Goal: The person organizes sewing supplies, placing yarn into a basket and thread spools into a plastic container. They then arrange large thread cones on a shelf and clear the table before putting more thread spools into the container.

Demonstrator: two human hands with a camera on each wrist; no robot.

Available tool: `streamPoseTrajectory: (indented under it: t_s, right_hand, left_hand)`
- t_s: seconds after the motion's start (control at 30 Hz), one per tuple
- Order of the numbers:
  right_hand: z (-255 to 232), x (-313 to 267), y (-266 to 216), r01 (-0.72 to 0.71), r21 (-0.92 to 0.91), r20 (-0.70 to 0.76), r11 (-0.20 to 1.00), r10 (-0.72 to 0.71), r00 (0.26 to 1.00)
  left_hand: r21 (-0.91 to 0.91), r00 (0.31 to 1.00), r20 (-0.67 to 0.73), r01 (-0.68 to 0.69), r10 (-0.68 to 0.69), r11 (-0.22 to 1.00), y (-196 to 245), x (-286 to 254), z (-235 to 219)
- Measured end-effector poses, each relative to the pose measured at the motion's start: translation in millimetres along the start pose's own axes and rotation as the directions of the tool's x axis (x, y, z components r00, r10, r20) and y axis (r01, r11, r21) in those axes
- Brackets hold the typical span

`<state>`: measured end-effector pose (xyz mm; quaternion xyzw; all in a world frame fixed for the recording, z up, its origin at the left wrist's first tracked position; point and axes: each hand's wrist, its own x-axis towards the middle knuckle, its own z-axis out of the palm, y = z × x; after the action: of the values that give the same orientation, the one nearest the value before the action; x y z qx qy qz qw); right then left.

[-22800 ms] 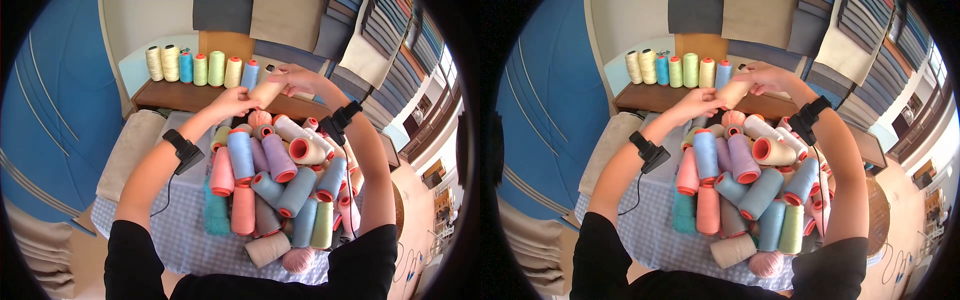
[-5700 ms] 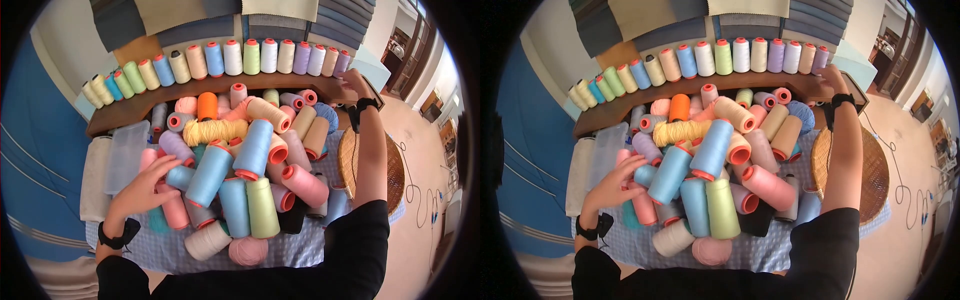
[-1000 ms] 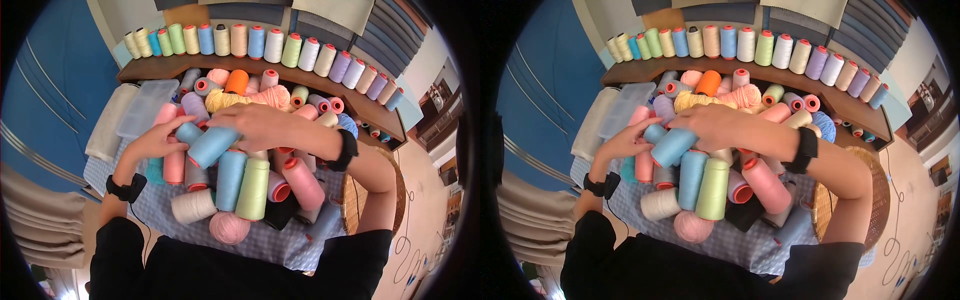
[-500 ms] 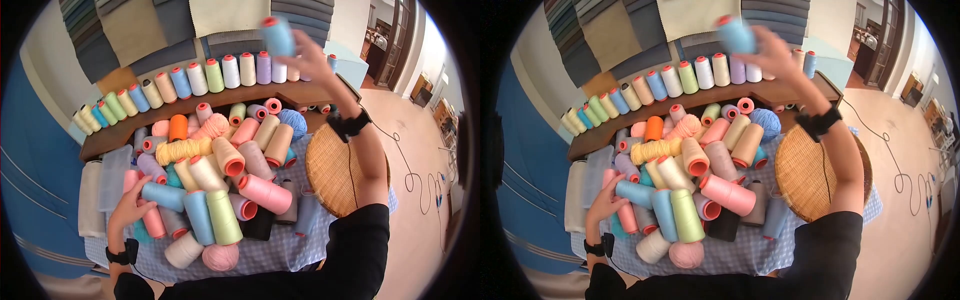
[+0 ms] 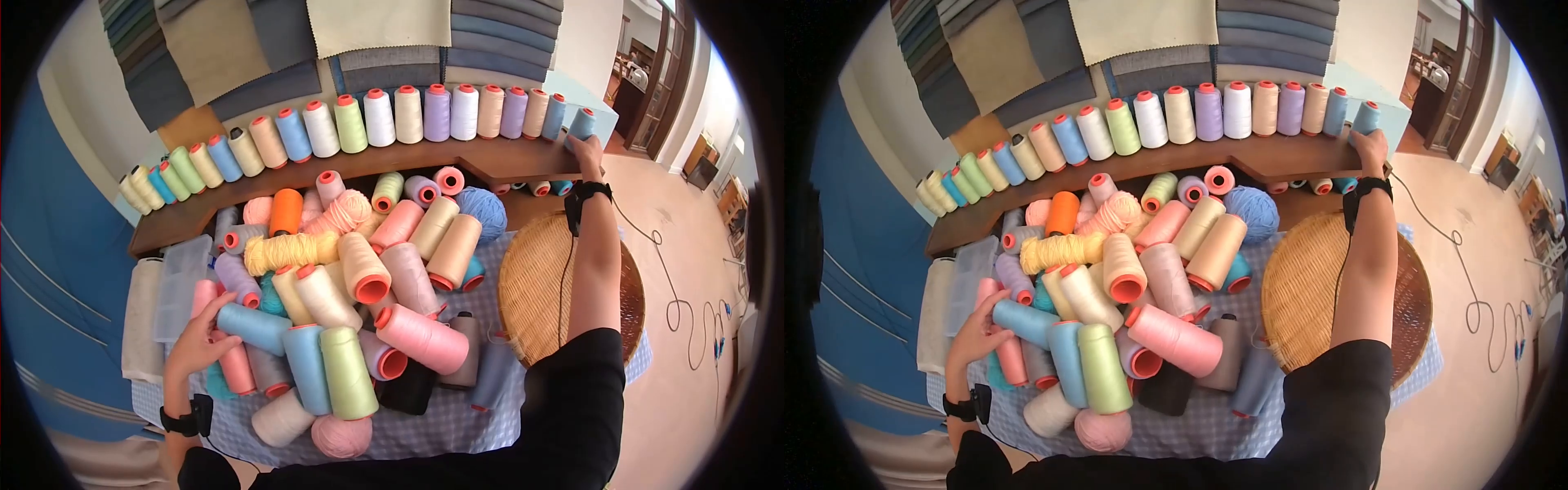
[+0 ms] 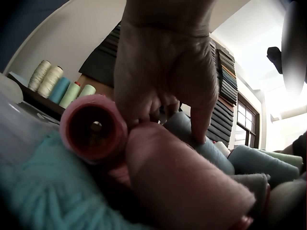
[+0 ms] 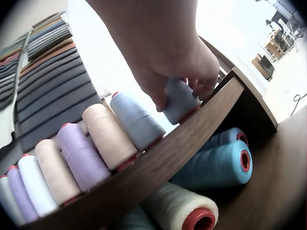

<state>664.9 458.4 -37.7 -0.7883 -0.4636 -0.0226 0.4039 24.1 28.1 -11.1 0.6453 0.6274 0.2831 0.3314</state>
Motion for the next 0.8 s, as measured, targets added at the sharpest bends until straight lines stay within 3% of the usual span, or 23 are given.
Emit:
streamPoseTrajectory:
  t_s: [0.07,0.17,0.27,0.4,0.5,0.6,0.67,0.8]
  right_hand:
    - [4.5,1.5,-0.6,0.032,-0.061,-0.071,0.998,-0.036,0.997]
    - [7.1,17.5,3.1,0.073,-0.088,0.06,0.993,-0.068,0.996]
    - [24.9,26.8,15.9,0.08,0.014,-0.039,0.997,-0.08,0.996]
    - [19.7,21.5,7.9,0.03,-0.01,0.051,1.0,-0.029,0.998]
    - [26.7,38.2,25.1,0.125,-0.041,0.1,0.991,-0.121,0.988]
    - [25.0,36.8,25.4,0.17,-0.034,0.042,0.985,-0.168,0.985]
    - [18.5,39.4,22.6,0.145,0.063,0.248,0.987,-0.156,0.956]
    - [14.9,28.7,2.7,0.136,0.067,0.372,0.988,-0.151,0.916]
  left_hand:
    - [-0.003,1.0,-0.002,0.029,-0.029,1.0,2.4,-0.6,0.5]
    - [-0.01,0.999,-0.003,0.046,-0.046,0.999,2.2,0.3,1.2]
    - [-0.009,1.0,0.0,0.019,-0.019,1.0,-2.2,1.2,0.5]
    - [0.002,1.0,-0.01,0.013,-0.013,1.0,-2.2,1.3,1.0]
    - [0.004,1.0,0.004,0.017,-0.017,1.0,-3.6,1.8,-0.2]
    - [-0.005,1.0,0.008,0.003,-0.003,1.0,-5.6,1.8,-0.9]
    - [0.002,1.0,0.009,-0.009,0.009,1.0,-6.0,1.6,-1.8]
    - [-0.038,1.0,0.023,0.018,-0.017,0.999,-3.1,0.8,-2.7]
